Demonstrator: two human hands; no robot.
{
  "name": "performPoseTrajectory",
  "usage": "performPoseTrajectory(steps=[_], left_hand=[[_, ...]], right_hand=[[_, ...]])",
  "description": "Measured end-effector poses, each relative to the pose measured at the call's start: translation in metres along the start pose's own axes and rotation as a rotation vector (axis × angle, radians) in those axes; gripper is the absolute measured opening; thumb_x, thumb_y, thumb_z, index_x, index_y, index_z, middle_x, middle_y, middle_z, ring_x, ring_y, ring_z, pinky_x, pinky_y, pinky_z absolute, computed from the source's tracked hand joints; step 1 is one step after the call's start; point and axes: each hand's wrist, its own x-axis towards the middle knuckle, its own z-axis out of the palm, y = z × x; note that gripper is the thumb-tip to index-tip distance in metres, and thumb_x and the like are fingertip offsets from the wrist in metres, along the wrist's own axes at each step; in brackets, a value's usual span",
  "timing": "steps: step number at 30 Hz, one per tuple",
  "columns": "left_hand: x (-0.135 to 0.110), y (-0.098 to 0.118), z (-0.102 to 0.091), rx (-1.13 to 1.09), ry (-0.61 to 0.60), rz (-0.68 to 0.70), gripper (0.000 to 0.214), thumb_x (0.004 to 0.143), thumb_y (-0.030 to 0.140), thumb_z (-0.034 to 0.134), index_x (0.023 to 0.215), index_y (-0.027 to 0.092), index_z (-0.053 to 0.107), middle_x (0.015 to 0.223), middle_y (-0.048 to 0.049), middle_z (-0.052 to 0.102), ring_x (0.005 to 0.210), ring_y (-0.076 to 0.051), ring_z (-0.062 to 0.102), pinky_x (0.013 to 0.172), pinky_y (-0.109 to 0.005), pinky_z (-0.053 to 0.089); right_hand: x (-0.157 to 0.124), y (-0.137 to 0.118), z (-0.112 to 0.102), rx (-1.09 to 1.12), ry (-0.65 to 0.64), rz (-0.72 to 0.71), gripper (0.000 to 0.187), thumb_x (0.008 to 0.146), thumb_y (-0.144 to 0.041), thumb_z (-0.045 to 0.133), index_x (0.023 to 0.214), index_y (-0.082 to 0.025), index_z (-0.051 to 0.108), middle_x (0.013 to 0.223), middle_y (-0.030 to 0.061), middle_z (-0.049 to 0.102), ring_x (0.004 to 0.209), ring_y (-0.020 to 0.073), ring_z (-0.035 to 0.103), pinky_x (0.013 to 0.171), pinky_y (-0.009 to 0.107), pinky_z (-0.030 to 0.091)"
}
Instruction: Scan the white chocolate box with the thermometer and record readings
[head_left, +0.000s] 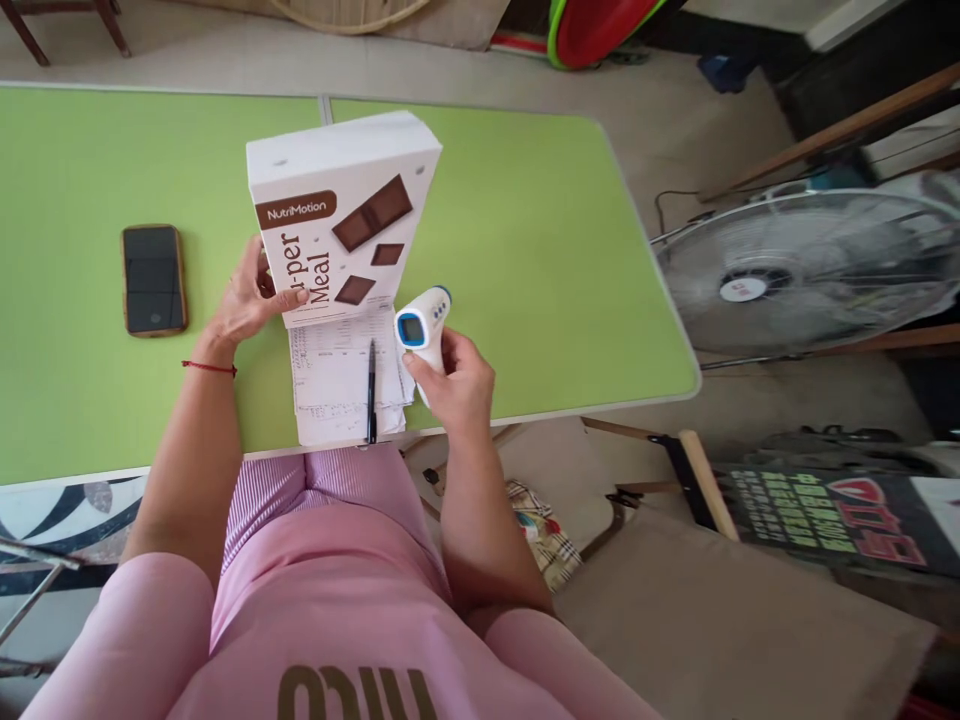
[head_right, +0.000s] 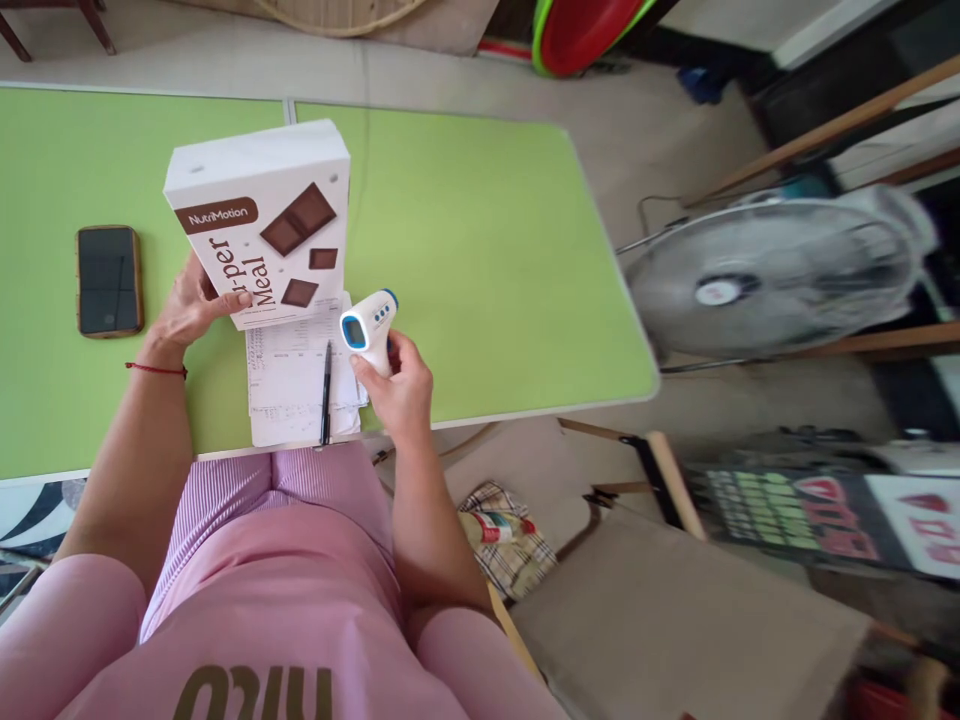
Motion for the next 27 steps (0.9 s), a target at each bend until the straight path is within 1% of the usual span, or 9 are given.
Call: performPoseTrajectory(steps=[4,7,9,11,14,18,21,24,27], left_hand=[[0.002,-0.006,-0.002,0.043,-0.008,0.005,0.104,0.072,0.079,0.095,0.153,0.029,0.054,0.138,-0.0158,0.074,0.136,-0.043,0.069,0.108,-0.056,0.06],[0.004,-0.01,-0.004,0.066,-0.008,0.008,0.108,0.069,0.08,0.096,0.155,0.03,0.055,0.141,-0.0157,0.073,0.138,-0.043,0.067,0.109,-0.054,0.059],[0.004,-0.011,-0.005,0.069,-0.024,0.0,0.108,0.068,0.079,0.097,0.155,0.03,0.056,0.141,-0.015,0.073,0.139,-0.043,0.066,0.109,-0.053,0.059],[0.005,-0.011,-0.006,0.081,-0.039,-0.011,0.107,0.068,0.077,0.098,0.154,0.029,0.057,0.144,-0.0144,0.073,0.142,-0.044,0.065,0.111,-0.052,0.057],[0.006,-0.017,-0.008,0.161,-0.033,-0.027,0.107,0.068,0.07,0.1,0.156,0.027,0.056,0.151,-0.0154,0.069,0.151,-0.046,0.056,0.123,-0.057,0.049],[0.008,-0.035,-0.009,0.389,-0.013,-0.093,0.13,0.049,0.057,0.11,0.162,0.024,0.053,0.167,-0.0206,0.055,0.169,-0.057,0.028,0.139,-0.07,0.022],[0.007,-0.047,-0.007,0.474,-0.053,-0.112,0.148,0.037,0.052,0.114,0.168,0.027,0.048,0.177,-0.0218,0.044,0.175,-0.059,0.007,0.142,-0.07,0.003],[0.005,-0.05,-0.004,0.491,-0.103,-0.104,0.156,0.037,0.056,0.114,0.172,0.027,0.043,0.183,-0.0221,0.036,0.176,-0.058,0.001,0.142,-0.069,-0.008],[0.004,-0.046,-0.001,0.511,-0.134,-0.128,0.16,0.038,0.062,0.112,0.175,0.024,0.04,0.187,-0.0238,0.029,0.176,-0.06,-0.002,0.14,-0.069,-0.015]], right_hand=[[0.023,0.03,-0.005,-0.422,-0.061,-0.062,0.057,0.083,-0.056,0.08,0.13,-0.024,0.078,0.12,0.0155,0.079,0.111,0.0357,0.072,0.097,0.054,0.061],[0.027,0.034,-0.005,-0.538,-0.089,-0.089,0.054,0.086,-0.051,0.078,0.131,-0.022,0.078,0.122,0.0178,0.076,0.115,0.0368,0.069,0.1,0.056,0.059],[0.023,0.029,-0.003,-0.55,-0.037,-0.126,0.056,0.085,-0.049,0.079,0.131,-0.018,0.077,0.127,0.0214,0.074,0.121,0.0385,0.067,0.105,0.058,0.057],[0.013,0.02,0.002,-0.499,-0.003,-0.16,0.055,0.085,-0.047,0.079,0.131,-0.017,0.076,0.127,0.0212,0.074,0.119,0.0371,0.067,0.105,0.058,0.056],[-0.004,0.009,0.013,-0.361,-0.121,-0.134,0.048,0.087,-0.049,0.08,0.127,-0.022,0.076,0.102,0.0105,0.078,0.093,0.0299,0.07,0.093,0.051,0.06],[-0.017,-0.001,0.026,-0.249,-0.27,-0.101,0.045,0.085,-0.049,0.08,0.124,-0.026,0.078,0.079,0.002,0.073,0.079,0.0268,0.068,0.084,0.046,0.06],[-0.02,-0.011,0.026,-0.111,-0.309,-0.138,0.04,0.089,-0.049,0.071,0.123,-0.028,0.079,0.079,0.0011,0.072,0.075,0.0244,0.065,0.083,0.044,0.059],[-0.027,-0.024,0.025,0.126,-0.33,-0.147,0.038,0.095,-0.056,0.061,0.117,-0.029,0.079,0.088,0.0037,0.073,0.082,0.0242,0.066,0.085,0.044,0.06],[-0.039,-0.034,0.029,0.344,-0.39,-0.101,0.051,0.087,-0.067,0.074,0.122,-0.03,0.075,0.095,0.0041,0.07,0.089,0.0239,0.066,0.088,0.044,0.06]])
